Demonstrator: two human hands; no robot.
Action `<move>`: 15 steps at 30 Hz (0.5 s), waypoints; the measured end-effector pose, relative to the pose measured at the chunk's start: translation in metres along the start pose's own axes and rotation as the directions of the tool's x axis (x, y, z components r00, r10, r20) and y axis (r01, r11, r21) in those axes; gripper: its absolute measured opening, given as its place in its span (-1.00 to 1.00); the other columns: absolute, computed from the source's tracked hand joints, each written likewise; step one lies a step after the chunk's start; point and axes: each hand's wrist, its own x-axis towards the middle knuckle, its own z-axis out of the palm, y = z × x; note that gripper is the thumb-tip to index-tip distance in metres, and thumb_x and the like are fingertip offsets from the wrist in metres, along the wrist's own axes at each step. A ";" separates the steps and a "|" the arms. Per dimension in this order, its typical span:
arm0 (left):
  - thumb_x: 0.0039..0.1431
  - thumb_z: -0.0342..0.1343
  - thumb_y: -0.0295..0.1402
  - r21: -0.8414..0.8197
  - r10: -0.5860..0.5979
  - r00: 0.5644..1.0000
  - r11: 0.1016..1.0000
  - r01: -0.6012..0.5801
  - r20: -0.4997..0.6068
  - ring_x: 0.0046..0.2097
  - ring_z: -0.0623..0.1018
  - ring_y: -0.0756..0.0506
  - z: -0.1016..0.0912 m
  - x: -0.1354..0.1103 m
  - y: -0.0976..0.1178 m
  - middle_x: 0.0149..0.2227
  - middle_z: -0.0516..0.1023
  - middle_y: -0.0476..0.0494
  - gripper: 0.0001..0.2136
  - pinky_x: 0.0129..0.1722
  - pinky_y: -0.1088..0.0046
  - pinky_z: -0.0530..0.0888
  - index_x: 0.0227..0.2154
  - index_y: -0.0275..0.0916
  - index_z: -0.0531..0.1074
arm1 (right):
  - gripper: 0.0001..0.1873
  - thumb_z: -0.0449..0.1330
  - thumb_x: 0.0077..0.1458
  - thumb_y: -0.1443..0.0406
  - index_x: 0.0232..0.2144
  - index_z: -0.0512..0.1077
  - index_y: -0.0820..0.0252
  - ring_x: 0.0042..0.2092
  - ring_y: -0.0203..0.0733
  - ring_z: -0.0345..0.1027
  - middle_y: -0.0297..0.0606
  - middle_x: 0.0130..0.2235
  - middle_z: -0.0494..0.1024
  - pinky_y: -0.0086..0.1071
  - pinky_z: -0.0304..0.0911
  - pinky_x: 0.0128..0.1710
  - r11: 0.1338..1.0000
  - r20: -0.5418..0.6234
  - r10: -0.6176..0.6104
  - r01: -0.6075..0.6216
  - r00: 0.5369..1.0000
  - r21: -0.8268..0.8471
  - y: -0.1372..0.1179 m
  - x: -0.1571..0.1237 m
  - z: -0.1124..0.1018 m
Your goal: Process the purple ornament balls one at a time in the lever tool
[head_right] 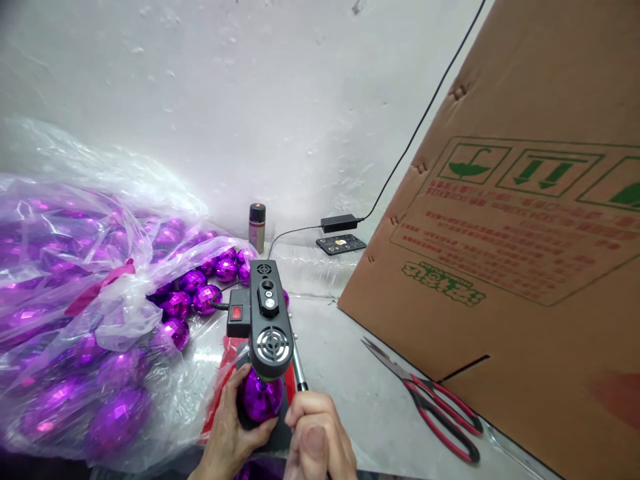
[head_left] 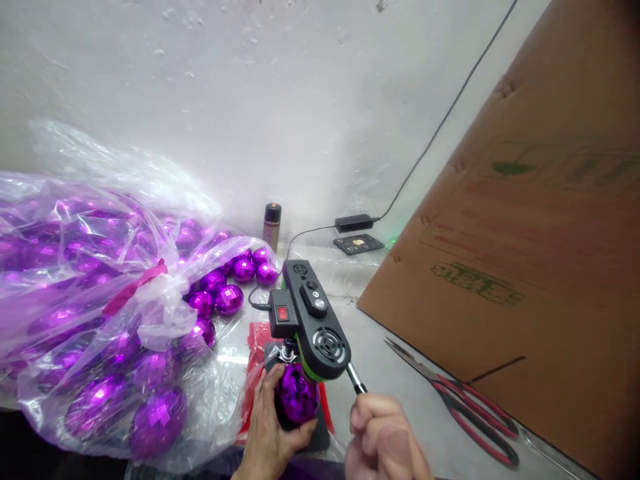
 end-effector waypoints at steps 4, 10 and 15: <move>-0.01 0.51 -0.32 -0.006 -0.009 1.000 1.000 0.009 -0.029 0.37 0.68 -0.54 0.002 0.000 0.000 0.31 0.69 -0.44 -0.24 0.40 -0.32 0.63 0.32 -0.24 0.51 | -0.44 0.10 0.61 0.31 -0.55 0.30 0.12 -0.54 -0.36 0.29 -0.39 -0.49 0.43 -0.42 0.14 -0.52 1.000 -0.085 -0.008 0.007 0.996 -0.005 0.004 -0.016 0.007; -0.02 0.51 -0.32 -0.016 -0.053 0.999 0.998 0.053 -0.012 0.36 0.68 -0.53 0.001 0.000 0.003 0.31 0.70 -0.41 -0.24 0.40 -0.31 0.63 0.31 -0.21 0.52 | -0.43 0.08 0.63 0.25 -0.54 0.29 0.11 -0.51 -0.38 0.32 -0.43 -0.46 0.45 -0.46 0.25 -0.49 1.000 -0.089 -0.027 0.028 0.996 0.003 0.007 -0.024 0.010; -0.03 0.52 -0.31 -0.061 -0.064 0.998 0.996 0.064 0.002 0.38 0.67 -0.54 -0.001 0.007 0.007 0.31 0.70 -0.44 -0.24 0.41 -0.32 0.60 0.30 -0.22 0.50 | -0.49 0.15 0.57 0.37 -0.52 0.32 0.12 -0.47 -0.36 0.38 -0.40 -0.49 0.46 -0.45 0.19 -0.48 0.996 -0.034 0.085 -0.084 0.996 0.023 -0.015 0.013 0.009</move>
